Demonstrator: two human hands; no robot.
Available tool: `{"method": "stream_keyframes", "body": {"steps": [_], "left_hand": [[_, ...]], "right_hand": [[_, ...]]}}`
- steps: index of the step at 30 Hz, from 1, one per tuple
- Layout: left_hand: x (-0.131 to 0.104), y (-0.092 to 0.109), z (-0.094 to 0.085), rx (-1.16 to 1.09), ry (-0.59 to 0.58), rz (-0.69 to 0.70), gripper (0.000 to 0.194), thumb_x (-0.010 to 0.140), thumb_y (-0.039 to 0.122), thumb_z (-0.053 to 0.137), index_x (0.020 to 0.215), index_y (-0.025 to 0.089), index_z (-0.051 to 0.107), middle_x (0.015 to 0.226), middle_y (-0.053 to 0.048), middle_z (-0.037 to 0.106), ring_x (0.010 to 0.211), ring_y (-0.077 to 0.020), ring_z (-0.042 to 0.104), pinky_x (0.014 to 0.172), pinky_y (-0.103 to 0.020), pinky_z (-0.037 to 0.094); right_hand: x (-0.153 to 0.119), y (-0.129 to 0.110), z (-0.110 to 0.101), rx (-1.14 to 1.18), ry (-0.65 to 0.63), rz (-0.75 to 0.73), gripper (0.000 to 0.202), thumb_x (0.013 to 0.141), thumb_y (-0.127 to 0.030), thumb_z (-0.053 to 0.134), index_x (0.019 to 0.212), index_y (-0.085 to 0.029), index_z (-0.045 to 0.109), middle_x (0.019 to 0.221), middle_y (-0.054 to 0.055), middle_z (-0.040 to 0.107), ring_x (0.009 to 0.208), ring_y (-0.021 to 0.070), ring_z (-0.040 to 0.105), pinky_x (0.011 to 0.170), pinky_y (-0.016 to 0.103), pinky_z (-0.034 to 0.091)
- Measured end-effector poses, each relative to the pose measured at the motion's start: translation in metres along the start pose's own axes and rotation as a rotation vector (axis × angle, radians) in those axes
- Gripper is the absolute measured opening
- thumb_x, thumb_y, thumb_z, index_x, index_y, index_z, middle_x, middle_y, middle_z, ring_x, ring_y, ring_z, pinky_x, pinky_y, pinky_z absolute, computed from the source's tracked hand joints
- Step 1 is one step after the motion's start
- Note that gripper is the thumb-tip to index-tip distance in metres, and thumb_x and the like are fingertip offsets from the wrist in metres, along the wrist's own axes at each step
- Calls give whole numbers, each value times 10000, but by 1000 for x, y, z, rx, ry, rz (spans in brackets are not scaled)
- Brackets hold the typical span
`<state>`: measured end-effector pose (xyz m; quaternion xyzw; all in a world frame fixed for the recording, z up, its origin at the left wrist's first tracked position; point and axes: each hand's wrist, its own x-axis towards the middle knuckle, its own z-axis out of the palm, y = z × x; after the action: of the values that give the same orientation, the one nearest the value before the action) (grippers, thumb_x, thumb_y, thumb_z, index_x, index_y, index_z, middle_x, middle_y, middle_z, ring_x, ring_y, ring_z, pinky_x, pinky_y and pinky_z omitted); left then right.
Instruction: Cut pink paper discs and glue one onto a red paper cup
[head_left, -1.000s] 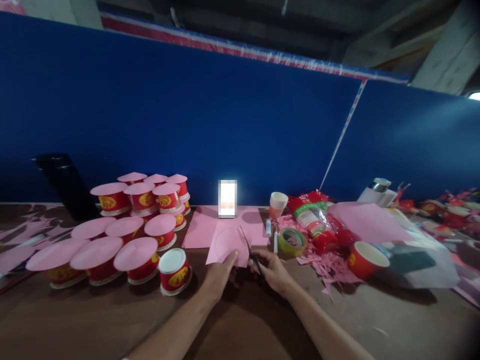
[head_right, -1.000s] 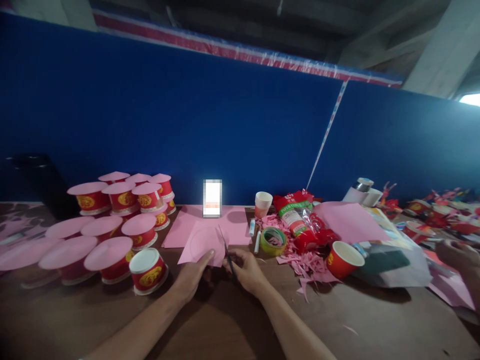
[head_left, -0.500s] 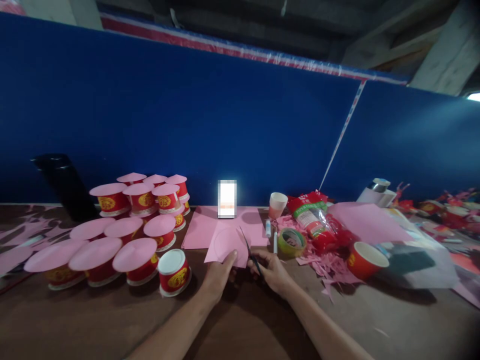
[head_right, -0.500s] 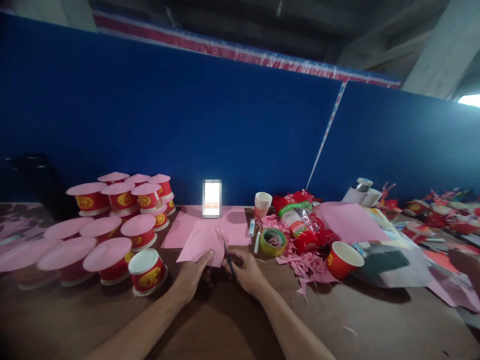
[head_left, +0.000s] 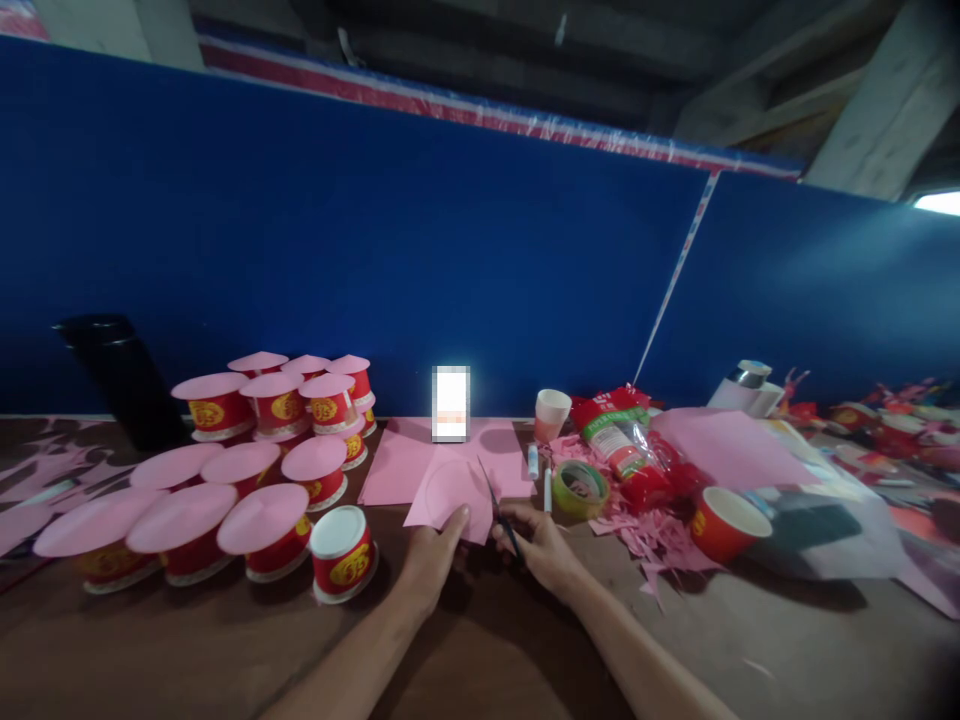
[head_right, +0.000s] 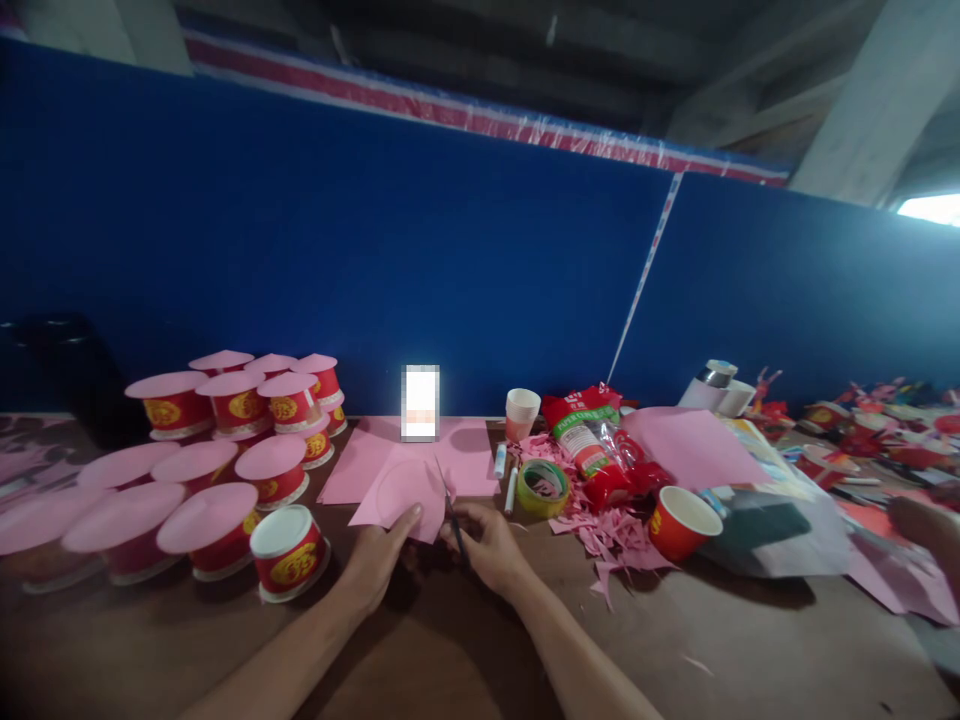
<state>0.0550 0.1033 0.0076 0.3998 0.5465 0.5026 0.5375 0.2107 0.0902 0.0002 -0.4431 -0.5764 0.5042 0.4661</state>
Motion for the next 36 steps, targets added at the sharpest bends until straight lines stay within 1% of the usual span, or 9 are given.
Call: {"method": "stream_keyframes", "body": {"steps": [2, 5, 9, 16, 19, 24, 29, 33, 36], "left_hand": [[1, -1, -1, -1, 10, 48, 356, 600, 390, 686, 776, 85, 639, 695, -92, 669, 744, -222, 618, 720, -309, 464], [2, -3, -1, 1, 0, 98, 375, 609, 390, 681, 821, 83, 643, 785, -108, 679, 808, -232, 616, 779, -324, 453], [1, -4, 0, -17, -23, 90, 378, 612, 395, 679, 825, 85, 642, 745, -99, 681, 777, -231, 622, 730, -316, 473], [1, -7, -2, -11, -44, -10, 373, 614, 419, 671, 787, 90, 647, 550, -56, 641, 593, -207, 617, 582, -295, 485], [2, -7, -1, -14, -36, 14, 358, 618, 398, 675, 797, 89, 649, 592, -70, 657, 623, -210, 623, 588, -288, 486], [2, -6, -1, -27, -11, 95, 339, 628, 363, 676, 841, 101, 642, 759, -77, 686, 700, -188, 624, 647, -265, 479], [4, -11, -1, 27, -51, -28, 391, 639, 447, 641, 783, 83, 636, 477, -26, 589, 444, -161, 546, 460, -268, 440], [4, -14, 0, 1, -60, 23, 403, 647, 437, 639, 848, 89, 616, 454, 8, 556, 372, -125, 487, 396, -242, 406], [4, -13, 1, -30, -54, 13, 401, 648, 418, 646, 869, 85, 609, 447, 17, 546, 365, -116, 479, 388, -234, 409]], "right_hand": [[0, 2, 0, 5, 2, 5, 303, 694, -377, 648, 904, -159, 636, 596, -21, 552, 473, 75, 459, 446, 186, 372], [1, 2, 0, 17, 9, -5, 313, 690, -378, 653, 907, -154, 633, 607, -17, 549, 488, 77, 462, 453, 185, 380], [0, 0, 1, 21, 10, -7, 320, 682, -386, 658, 889, -143, 634, 590, -20, 534, 483, 73, 445, 447, 184, 369], [0, 0, -1, 8, -9, -19, 309, 692, -373, 651, 904, -149, 634, 581, -25, 521, 482, 75, 437, 451, 190, 366], [0, 1, -1, -3, -4, -10, 307, 694, -375, 645, 899, -146, 639, 575, -23, 522, 472, 72, 425, 445, 189, 353], [0, -3, -1, -19, 4, -20, 288, 700, -362, 640, 891, -147, 649, 570, -20, 517, 489, 78, 420, 448, 187, 346], [-1, -6, -1, -12, -3, -21, 267, 696, -342, 647, 880, -150, 656, 599, -17, 527, 506, 79, 417, 450, 184, 342], [-1, -8, -1, -25, 1, -15, 274, 698, -343, 644, 886, -145, 658, 582, -22, 517, 503, 80, 414, 449, 185, 337], [-1, -9, -1, -39, 4, -23, 285, 692, -342, 651, 888, -135, 659, 583, -20, 521, 507, 81, 418, 456, 187, 339]]}}
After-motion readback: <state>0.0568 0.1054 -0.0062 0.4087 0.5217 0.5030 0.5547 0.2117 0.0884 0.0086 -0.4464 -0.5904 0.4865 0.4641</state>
